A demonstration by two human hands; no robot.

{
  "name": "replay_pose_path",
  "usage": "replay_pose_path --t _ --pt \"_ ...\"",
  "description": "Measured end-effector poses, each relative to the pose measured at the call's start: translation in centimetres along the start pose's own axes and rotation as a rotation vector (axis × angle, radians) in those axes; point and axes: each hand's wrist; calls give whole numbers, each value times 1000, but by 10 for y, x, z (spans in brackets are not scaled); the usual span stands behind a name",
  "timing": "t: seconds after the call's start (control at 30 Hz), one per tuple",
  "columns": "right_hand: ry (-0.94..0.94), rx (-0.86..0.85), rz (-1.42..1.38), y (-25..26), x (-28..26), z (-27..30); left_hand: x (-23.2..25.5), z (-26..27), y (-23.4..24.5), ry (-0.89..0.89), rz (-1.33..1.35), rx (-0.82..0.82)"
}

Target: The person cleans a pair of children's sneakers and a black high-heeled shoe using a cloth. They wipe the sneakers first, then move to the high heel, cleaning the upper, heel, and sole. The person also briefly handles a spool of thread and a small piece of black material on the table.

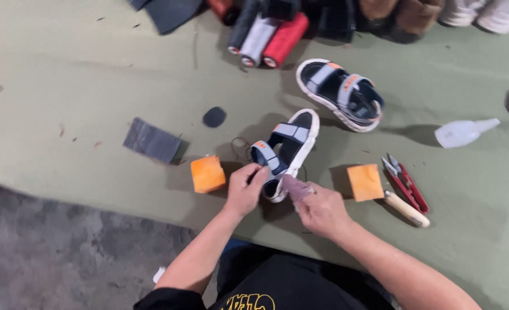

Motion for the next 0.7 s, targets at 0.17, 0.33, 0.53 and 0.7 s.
replay_pose_path --t 0.17,0.33,0.53,0.7 --pt "-236 -4 126 -29 63 -22 31 11 -12 -435 -426 19" --pt "-334 -34 -204 -10 5 -28 62 20 -4 -441 -535 65" --pt "-290 -139 280 -44 65 -3 23 10 -13 -123 -846 -236" --pt "-406 -119 309 -63 115 -67 -7 9 -14 -350 -711 28"
Point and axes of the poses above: each hand's wrist, its own z-axis away from the middle knuckle, its own y-axis out of the back of the hand, x = y × z, and after that the axes turned 1 degree about -x, right-handed
